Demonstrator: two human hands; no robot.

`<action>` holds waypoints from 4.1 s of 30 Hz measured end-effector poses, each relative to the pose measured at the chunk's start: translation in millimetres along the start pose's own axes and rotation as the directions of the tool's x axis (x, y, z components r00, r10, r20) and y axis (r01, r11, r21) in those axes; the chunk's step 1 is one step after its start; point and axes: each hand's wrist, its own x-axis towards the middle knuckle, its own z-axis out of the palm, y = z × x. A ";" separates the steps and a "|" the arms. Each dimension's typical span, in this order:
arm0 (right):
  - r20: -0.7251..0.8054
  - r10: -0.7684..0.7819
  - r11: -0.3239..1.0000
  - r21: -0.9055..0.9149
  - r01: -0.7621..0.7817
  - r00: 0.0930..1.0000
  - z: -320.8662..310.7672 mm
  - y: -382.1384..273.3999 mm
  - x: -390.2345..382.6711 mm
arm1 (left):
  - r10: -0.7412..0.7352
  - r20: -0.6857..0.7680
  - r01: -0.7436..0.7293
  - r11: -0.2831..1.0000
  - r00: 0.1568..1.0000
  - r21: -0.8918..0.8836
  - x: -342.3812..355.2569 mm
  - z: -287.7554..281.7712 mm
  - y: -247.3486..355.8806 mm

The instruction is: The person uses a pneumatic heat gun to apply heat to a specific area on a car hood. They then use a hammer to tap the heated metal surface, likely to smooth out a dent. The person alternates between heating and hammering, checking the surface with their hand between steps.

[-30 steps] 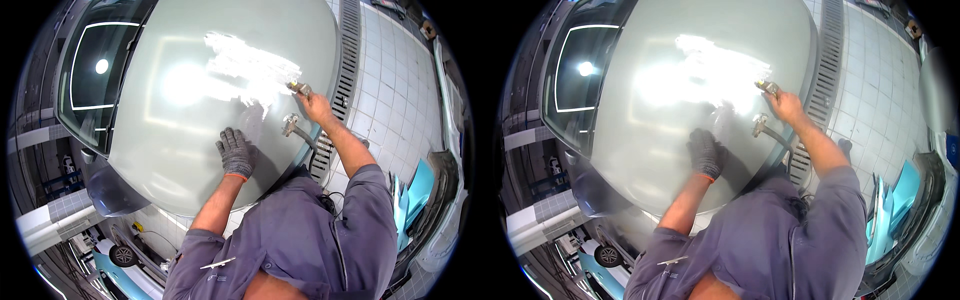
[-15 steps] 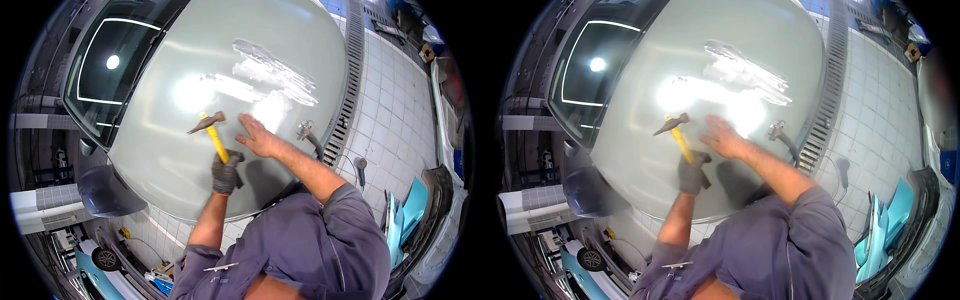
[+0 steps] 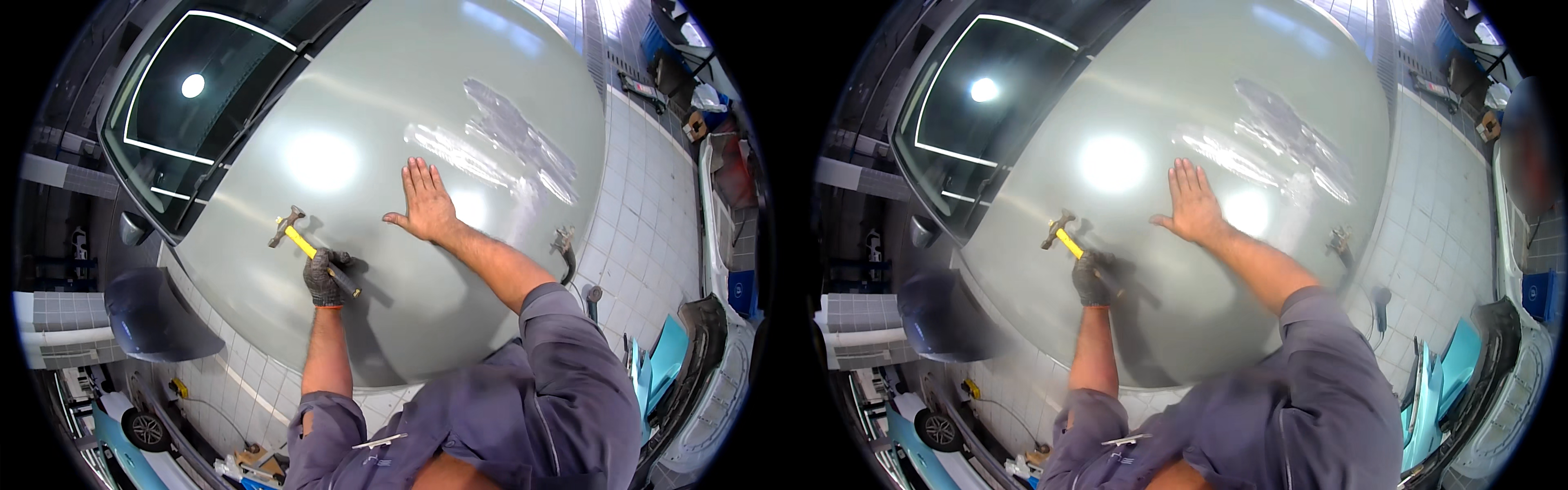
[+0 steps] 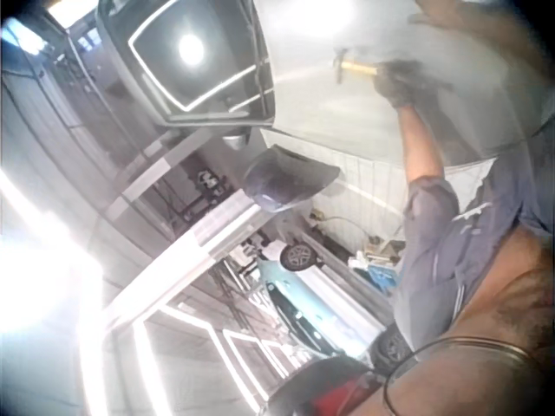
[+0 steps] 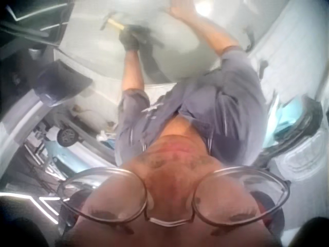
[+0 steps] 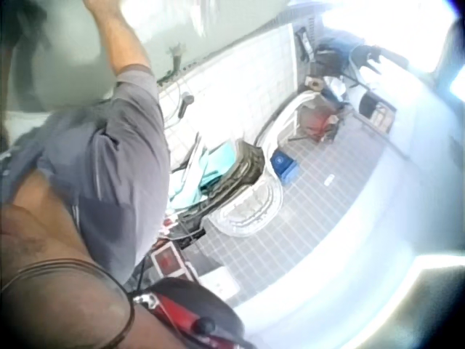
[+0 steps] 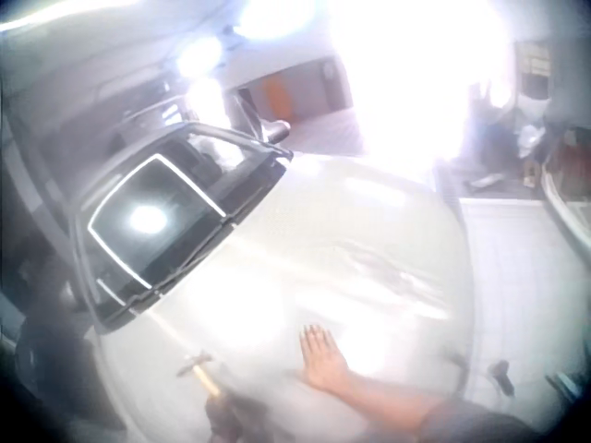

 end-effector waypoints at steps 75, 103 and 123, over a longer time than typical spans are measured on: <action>0.053 0.297 0.950 -0.118 -0.290 0.953 23.9 -45.6 92.9 | 0.172 0.131 -0.123 0.939 0.976 -0.322 232.2 25.4 35.3; 0.184 0.025 0.993 0.113 -0.046 0.983 4.4 -116.6 -79.3 | -0.124 0.416 0.204 0.967 0.901 -0.154 224.2 17.1 47.6; 0.340 0.940 -0.302 0.809 -0.505 -0.017 -71.5 -89.8 -688.5 | -0.165 -0.121 0.186 0.469 0.979 0.863 197.8 46.2 -10.9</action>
